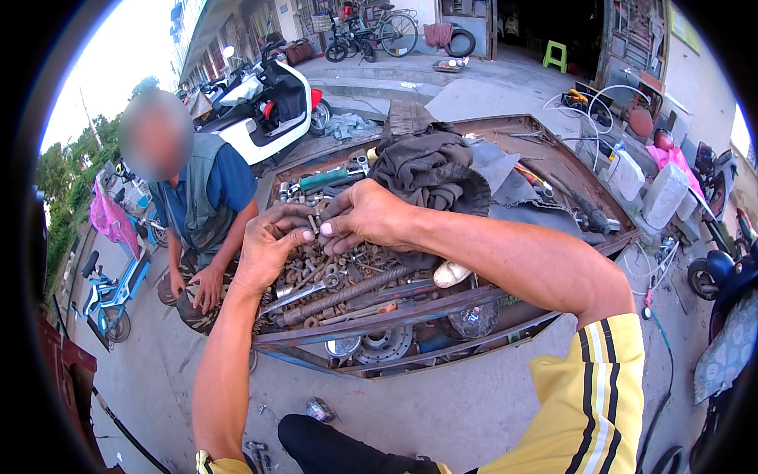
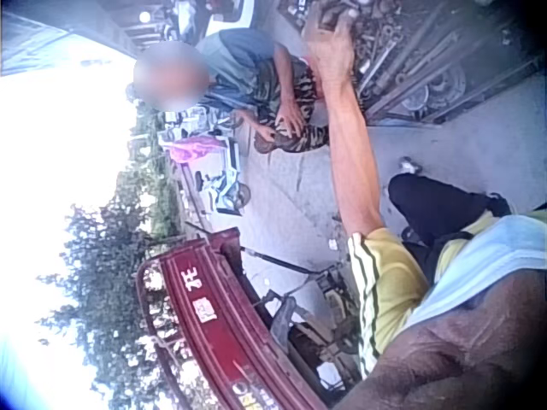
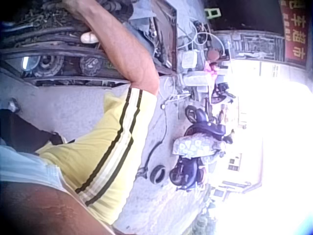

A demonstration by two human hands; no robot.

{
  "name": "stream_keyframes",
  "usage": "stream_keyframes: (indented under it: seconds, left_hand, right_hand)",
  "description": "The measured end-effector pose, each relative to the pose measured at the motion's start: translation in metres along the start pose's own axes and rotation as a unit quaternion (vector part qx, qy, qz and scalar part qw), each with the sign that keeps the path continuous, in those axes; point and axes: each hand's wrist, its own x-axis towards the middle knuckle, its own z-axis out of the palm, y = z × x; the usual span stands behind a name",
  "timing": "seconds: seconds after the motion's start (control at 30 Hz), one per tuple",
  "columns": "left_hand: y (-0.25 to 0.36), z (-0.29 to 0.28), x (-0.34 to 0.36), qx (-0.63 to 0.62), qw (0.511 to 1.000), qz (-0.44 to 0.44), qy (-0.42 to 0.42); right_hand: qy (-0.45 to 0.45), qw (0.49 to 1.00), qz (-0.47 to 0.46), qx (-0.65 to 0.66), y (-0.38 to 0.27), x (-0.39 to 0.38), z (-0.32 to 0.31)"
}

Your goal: The person handles a small metal pin and spring, wipes a brake component, and reattaches a brake drum to a vehicle axle by hand.

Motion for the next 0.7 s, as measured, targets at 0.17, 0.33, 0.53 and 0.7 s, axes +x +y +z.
stream_keyframes:
  seconds: [0.17,0.33,0.53,0.7]
  left_hand:
    - [0.0008,0.0004,-0.0008,-0.006,1.0,-0.004,0.0]
    - [-0.0018,-0.0003,-0.0005,0.002,1.0,0.002,0.003]
    - [0.0002,0.0001,-0.0002,0.001,1.0,-0.002,-0.002]
    - [-0.0006,-0.0018,-0.0011,0.003,1.0,-0.002,0.001]
  right_hand:
    - [-0.002,1.0,0.0,-0.006,-0.0005,0.0002,-0.0001]
    - [-0.003,1.0,0.001,-0.004,-0.0017,-0.0001,0.0005]
    - [-0.002,1.0,0.003,-0.001,0.0007,0.0007,-0.0008]
    - [-0.001,1.0,0.0,0.005,0.0006,0.001,0.0008]
